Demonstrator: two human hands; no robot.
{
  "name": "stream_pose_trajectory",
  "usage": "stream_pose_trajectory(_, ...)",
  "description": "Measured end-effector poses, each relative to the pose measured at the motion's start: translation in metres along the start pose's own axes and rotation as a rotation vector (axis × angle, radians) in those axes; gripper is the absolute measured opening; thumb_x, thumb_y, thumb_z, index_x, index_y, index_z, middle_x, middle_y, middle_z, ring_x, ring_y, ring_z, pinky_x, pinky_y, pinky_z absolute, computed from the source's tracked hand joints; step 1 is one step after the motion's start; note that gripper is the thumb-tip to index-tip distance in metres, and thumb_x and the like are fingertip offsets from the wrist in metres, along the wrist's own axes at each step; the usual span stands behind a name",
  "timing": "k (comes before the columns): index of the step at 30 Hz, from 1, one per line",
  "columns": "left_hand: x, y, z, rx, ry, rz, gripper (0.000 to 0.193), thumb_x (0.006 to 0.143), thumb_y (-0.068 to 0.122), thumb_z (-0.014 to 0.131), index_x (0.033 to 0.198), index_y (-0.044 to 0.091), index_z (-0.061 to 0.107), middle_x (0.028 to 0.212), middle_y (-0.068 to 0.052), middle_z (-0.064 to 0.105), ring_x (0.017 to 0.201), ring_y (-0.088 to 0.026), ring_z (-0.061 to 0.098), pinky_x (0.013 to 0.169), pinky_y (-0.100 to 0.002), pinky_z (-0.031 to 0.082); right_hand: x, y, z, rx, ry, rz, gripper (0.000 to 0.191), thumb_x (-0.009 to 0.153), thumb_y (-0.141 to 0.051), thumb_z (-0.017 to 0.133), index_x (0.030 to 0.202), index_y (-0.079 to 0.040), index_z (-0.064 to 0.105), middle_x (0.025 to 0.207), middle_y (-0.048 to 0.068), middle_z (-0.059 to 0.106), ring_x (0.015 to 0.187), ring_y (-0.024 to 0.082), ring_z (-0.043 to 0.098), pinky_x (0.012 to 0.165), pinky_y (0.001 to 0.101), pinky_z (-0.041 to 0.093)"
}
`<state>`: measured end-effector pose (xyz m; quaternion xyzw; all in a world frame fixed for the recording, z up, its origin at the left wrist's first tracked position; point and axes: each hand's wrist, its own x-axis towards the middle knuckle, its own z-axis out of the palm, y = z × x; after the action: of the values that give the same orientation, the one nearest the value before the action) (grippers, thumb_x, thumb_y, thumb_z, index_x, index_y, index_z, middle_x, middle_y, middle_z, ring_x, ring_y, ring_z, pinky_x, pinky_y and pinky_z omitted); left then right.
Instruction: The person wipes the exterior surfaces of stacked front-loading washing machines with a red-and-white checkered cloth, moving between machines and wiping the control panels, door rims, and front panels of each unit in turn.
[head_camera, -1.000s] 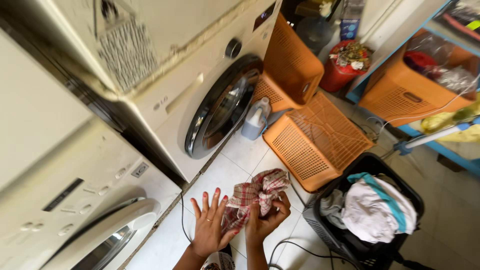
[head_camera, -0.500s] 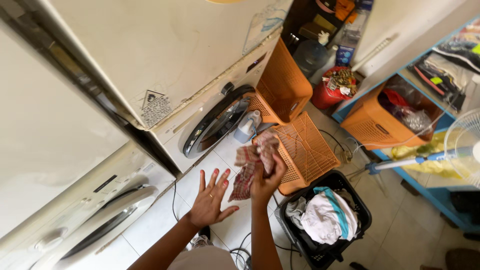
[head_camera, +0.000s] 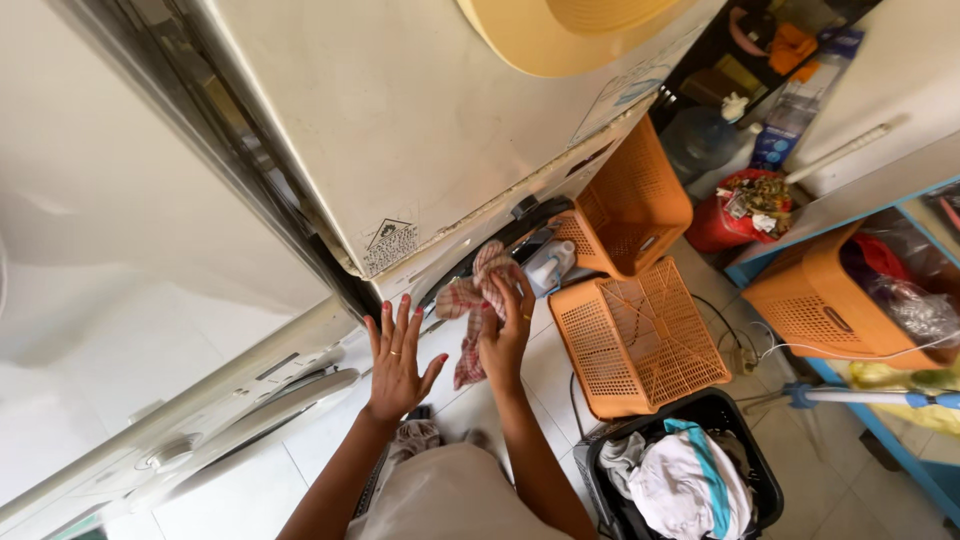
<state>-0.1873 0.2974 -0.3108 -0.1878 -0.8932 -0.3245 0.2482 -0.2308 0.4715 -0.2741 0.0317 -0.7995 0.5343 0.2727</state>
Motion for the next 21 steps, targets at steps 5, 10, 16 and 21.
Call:
stream_pose_trajectory(5,0.006,-0.005,0.016,0.068,0.045,-0.09,0.081,0.094,0.035,0.07,0.156,0.001,0.031,0.166,-0.023,0.025,0.156,-0.046,0.014,0.122,-0.067,0.008,0.02,0.031,0.023,0.045,-0.069,-0.067,0.05,0.09,0.008,0.057,0.138,-0.004,0.056,0.145,0.019,0.049,0.138,0.038,0.047,0.117,0.0444,0.039)
stream_pose_trajectory(10,-0.023,0.007,0.051,0.139,0.093,-0.304,0.077,0.094,0.031,0.069,0.157,0.003,0.033,0.167,-0.019,0.027,0.158,-0.043,0.014,0.125,-0.066,0.008,0.013,0.097,0.032,0.114,-0.357,-0.128,0.042,0.091,0.009,0.056,0.131,-0.004,0.055,0.138,0.019,0.054,0.136,0.038,0.05,0.117,0.0458,0.039)
stream_pose_trajectory(16,-0.052,0.044,0.143,0.038,0.389,-0.679,0.074,0.095,0.021,0.065,0.159,0.006,0.031,0.17,-0.018,0.024,0.16,-0.043,0.011,0.127,-0.063,0.009,0.035,0.175,0.027,-0.153,-0.387,-0.436,0.047,0.086,0.008,0.062,0.129,-0.009,0.059,0.138,0.017,0.06,0.137,0.039,0.05,0.117,0.0493,0.038)
stream_pose_trajectory(21,-0.054,-0.004,0.214,0.048,0.341,-0.608,0.081,0.09,0.022,0.071,0.156,0.004,0.027,0.167,-0.021,0.021,0.156,-0.044,0.009,0.123,-0.062,0.01,0.039,0.202,0.072,-0.256,-0.33,-0.608,0.048,0.091,-0.004,0.061,0.138,-0.008,0.056,0.148,0.023,0.052,0.135,0.046,0.047,0.115,0.0514,0.039)
